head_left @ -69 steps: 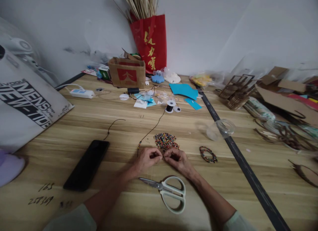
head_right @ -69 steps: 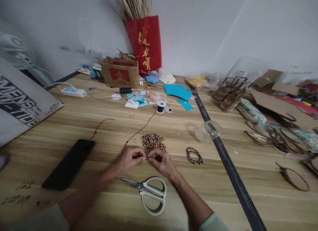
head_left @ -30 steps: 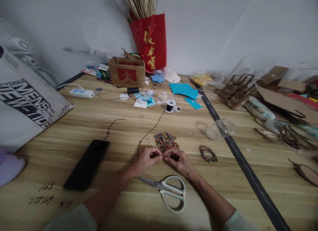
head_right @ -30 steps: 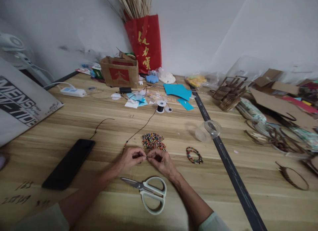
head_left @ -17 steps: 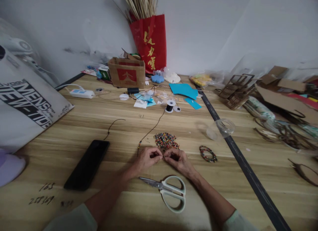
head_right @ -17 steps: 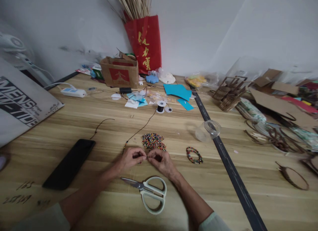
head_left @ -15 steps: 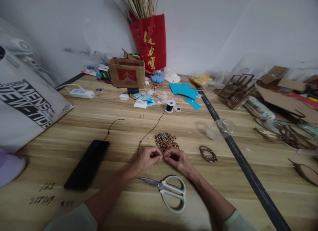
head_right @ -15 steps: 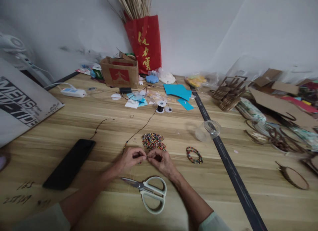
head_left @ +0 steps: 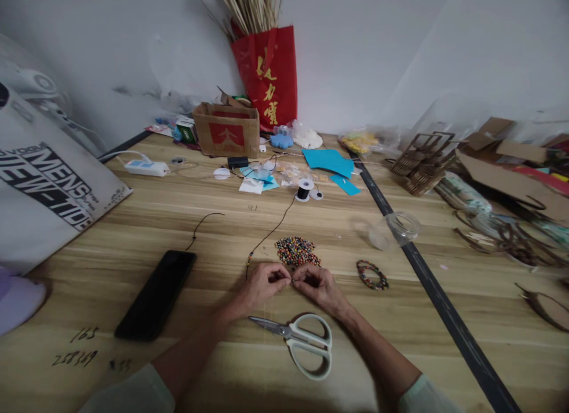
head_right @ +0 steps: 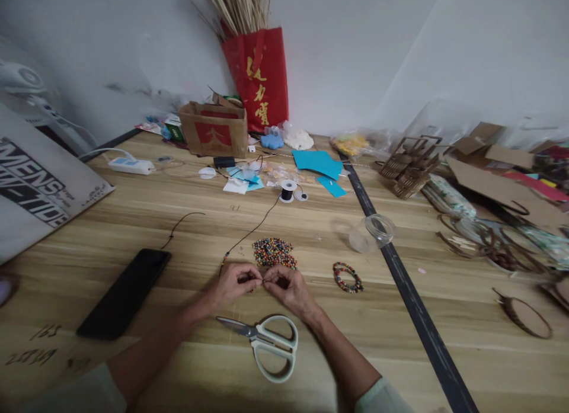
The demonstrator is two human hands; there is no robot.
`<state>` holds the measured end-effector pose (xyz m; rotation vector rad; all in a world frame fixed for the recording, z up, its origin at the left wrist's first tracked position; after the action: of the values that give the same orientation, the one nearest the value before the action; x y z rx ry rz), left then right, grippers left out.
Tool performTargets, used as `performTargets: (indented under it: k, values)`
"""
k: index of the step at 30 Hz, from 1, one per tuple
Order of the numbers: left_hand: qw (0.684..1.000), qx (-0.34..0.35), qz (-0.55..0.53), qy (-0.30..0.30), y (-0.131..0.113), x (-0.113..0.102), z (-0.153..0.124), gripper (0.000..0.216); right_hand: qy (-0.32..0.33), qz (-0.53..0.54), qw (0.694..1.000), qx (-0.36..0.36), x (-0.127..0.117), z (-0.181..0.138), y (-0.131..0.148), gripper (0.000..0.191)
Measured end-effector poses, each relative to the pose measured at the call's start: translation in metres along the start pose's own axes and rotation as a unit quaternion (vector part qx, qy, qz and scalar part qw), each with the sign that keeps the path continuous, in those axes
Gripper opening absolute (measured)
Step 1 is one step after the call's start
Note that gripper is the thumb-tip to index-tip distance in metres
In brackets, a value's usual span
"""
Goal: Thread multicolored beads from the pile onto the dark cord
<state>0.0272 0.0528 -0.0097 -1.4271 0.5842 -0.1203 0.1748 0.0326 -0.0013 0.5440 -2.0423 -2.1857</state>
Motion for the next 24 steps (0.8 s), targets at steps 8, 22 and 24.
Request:
performTargets:
  k: [8,22,24]
  values:
    - [0.999,-0.006,-0.042,-0.007,-0.0013,-0.0006,-0.0002,0.008,-0.001,0.000,1.000,-0.007,-0.0005,0.0000,0.0002,0.023]
    - [0.992,-0.036,-0.115,0.031,0.0048,0.0000,0.0021,0.018,0.003,0.007,1.000,-0.007,-0.0022,-0.0010,-0.0036,0.028]
    - [0.992,-0.033,-0.118,0.025,0.0066,-0.0006,0.0024,0.017,0.000,0.013,1.000,-0.005,-0.0028,-0.0008,-0.0045,0.028]
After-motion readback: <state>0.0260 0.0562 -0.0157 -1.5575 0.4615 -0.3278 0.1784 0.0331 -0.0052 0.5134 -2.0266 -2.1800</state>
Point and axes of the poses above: each hand's wrist, its own z-axis towards the middle knuckle, its own x-axis out of the palm, y = z × x, the point moved 5 cm from there along z, towards the middle knuckle, and after that the axes turned 2 degrees about x, right-handed, at the moved point
